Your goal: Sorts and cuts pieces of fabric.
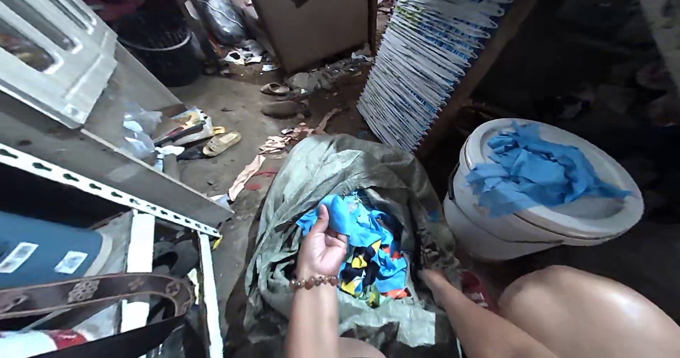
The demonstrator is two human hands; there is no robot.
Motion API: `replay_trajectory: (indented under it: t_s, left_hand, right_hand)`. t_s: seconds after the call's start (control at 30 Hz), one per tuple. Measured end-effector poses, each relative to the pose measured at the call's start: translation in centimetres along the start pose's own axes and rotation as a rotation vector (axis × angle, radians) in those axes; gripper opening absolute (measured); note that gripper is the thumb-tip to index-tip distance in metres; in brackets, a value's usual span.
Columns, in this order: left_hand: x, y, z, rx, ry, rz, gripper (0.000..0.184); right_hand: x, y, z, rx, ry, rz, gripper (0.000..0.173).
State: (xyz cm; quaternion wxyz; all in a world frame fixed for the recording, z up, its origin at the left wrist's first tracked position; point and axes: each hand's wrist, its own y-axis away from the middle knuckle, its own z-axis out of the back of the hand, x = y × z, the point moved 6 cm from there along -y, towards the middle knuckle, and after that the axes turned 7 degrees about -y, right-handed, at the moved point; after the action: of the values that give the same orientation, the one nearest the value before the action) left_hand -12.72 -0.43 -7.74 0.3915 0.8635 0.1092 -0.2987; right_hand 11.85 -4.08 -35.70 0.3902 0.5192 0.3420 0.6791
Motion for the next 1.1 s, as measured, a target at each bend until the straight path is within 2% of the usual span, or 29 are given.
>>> replay_trajectory:
  t_s: [0.13, 0.2, 0.33, 0.4, 0.47, 0.53, 0.6, 0.67, 0.77, 0.83, 0.97, 1.1]
  left_hand:
    - [-0.2, -0.1, 0.1, 0.011, 0.029, -0.01, 0.014]
    - [-0.3, -0.3, 0.0, 0.008, 0.017, -0.017, 0.016]
    - [-0.8, -0.4, -0.4, 0.059, -0.218, -0.107, 0.026]
    - [-1.0, -0.2, -0.8, 0.094, -0.3, -0.168, 0.027]
    - [-1.6, 0.0, -1.3, 0.133, -0.368, -0.297, 0.03]
    - [-2.8, 0.7, -1.8, 0.172, -0.522, -0.55, 0.043]
    - [-4.0, 1.6, -2.3, 0.188, -0.664, -0.773, 0.053]
    - [-4.7, 2.2, -2.6, 0.199, -0.671, -0.83, 0.057]
    - [-5.1, 3.0, -2.6, 0.239, -0.61, -0.801, 0.063]
    - [-5.1, 3.6, -2.8, 0.269, -0.581, -0.779, 0.065]
    - [-4.6, 4.6, -3.3, 0.277, -0.604, -0.807, 0.071]
    - [-4.1, 4.6, -3.1, 0.218, -0.678, -0.844, 0.071]
  right_hand:
    - [3.3, 0.7, -0.3, 0.101, 0.05, 0.059, 0.063]
    - [4.4, 1.5, -0.3, 0.12, 0.002, 0.05, 0.058]
    - [6.5, 4.5, -2.0, 0.169, -0.411, -0.037, 0.036]
    - [7.3, 8.6, -2.9, 0.153, -0.688, -0.114, 0.03]
    - [7.7, 13.7, -2.9, 0.103, -0.808, -0.056, 0.028]
    - [7.4, 18.5, -1.4, 0.14, -0.666, 0.118, 0.028]
    - [7.1, 21.6, 0.9, 0.253, -0.46, 0.347, 0.027]
    - [7.4, 23.5, 3.3, 0.37, -0.25, 0.597, 0.039]
    - [8.0, 24.7, 5.6, 0.479, 0.028, 0.839, 0.073]
    - [8.5, 25.1, 6.0, 0.527, 0.129, 0.86, 0.083]
    - [9.1, 25.2, 5.7, 0.612, 0.239, 0.803, 0.083]
    - [8.9, 25.2, 5.4, 0.615, 0.256, 0.817, 0.082]
